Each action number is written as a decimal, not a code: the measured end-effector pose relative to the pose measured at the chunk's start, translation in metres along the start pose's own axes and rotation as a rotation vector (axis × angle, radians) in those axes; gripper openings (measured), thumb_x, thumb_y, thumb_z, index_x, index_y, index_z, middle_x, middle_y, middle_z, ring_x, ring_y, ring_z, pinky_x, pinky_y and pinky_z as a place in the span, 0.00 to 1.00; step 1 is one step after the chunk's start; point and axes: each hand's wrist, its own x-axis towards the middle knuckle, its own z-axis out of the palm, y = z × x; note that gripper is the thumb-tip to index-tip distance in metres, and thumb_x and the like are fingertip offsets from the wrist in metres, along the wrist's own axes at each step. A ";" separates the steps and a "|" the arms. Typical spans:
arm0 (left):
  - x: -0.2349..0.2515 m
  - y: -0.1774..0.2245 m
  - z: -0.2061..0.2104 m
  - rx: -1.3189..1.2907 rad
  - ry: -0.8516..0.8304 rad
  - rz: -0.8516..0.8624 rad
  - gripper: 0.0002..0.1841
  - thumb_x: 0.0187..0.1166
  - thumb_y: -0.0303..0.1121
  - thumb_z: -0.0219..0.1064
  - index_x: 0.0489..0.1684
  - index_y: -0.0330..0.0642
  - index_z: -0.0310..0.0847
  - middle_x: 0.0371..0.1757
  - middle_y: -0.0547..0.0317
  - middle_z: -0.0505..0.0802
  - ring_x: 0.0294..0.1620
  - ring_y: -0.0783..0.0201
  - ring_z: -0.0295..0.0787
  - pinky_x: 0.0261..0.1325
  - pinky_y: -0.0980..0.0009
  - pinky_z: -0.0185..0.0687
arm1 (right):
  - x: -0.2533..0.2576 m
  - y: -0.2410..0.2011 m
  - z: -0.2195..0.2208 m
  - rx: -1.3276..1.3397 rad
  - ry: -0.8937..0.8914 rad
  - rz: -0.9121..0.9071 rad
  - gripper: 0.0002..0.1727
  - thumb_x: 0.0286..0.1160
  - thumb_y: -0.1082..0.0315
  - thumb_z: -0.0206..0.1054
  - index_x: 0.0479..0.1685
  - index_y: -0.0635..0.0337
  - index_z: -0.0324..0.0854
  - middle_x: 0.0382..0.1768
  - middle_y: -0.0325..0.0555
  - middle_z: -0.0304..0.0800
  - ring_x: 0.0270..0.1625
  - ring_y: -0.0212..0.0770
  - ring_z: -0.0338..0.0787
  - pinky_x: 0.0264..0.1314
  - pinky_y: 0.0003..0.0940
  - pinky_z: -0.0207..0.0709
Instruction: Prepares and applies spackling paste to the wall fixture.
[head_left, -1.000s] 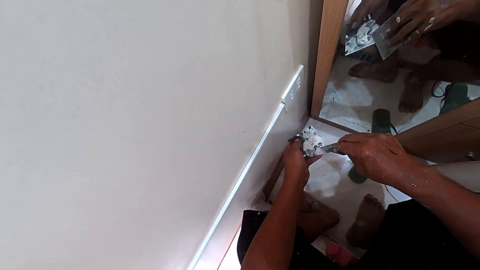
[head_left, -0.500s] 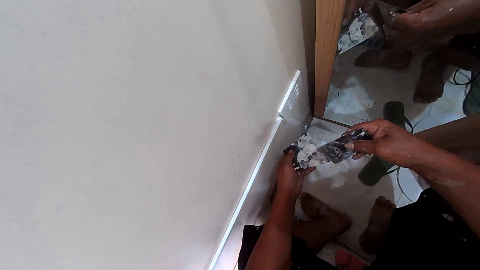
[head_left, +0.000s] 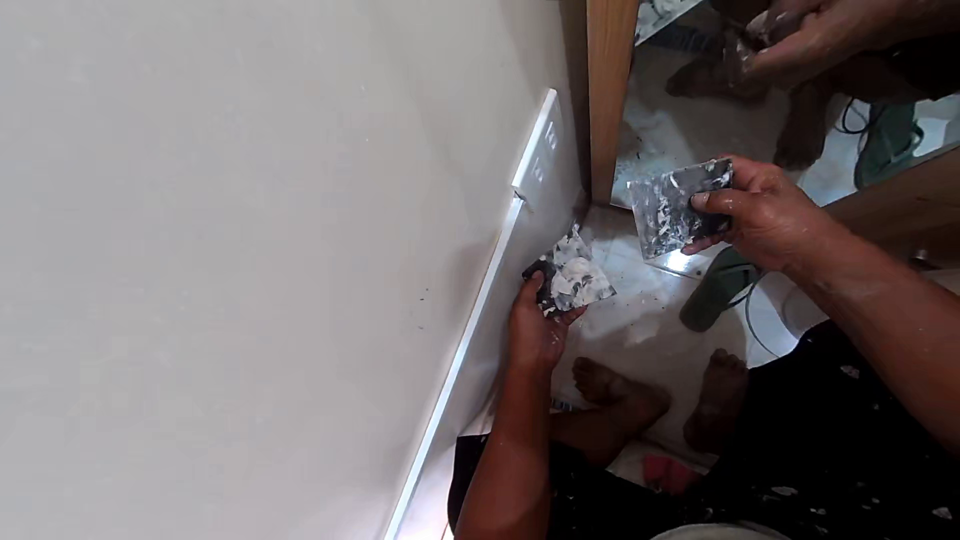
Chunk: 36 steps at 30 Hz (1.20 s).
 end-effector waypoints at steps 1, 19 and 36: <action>-0.002 0.001 0.001 -0.004 -0.003 -0.001 0.17 0.91 0.45 0.52 0.64 0.46 0.77 0.52 0.49 0.90 0.44 0.54 0.93 0.39 0.55 0.92 | -0.001 0.000 0.000 0.020 -0.002 0.024 0.13 0.80 0.75 0.57 0.59 0.58 0.77 0.46 0.48 0.91 0.40 0.46 0.96 0.34 0.47 0.94; -0.041 -0.002 0.004 0.003 -0.407 -0.097 0.17 0.89 0.47 0.54 0.60 0.49 0.80 0.50 0.53 0.92 0.43 0.59 0.94 0.42 0.61 0.93 | -0.031 0.003 0.012 0.387 0.343 0.316 0.17 0.87 0.66 0.57 0.71 0.53 0.70 0.56 0.55 0.86 0.51 0.54 0.93 0.44 0.55 0.91; -0.046 -0.022 0.012 0.228 -0.286 -0.129 0.16 0.93 0.37 0.52 0.66 0.36 0.72 0.47 0.44 0.91 0.41 0.53 0.94 0.41 0.56 0.93 | 0.058 -0.028 0.053 -0.214 0.040 0.060 0.11 0.85 0.68 0.62 0.59 0.61 0.81 0.46 0.47 0.90 0.38 0.38 0.90 0.41 0.36 0.86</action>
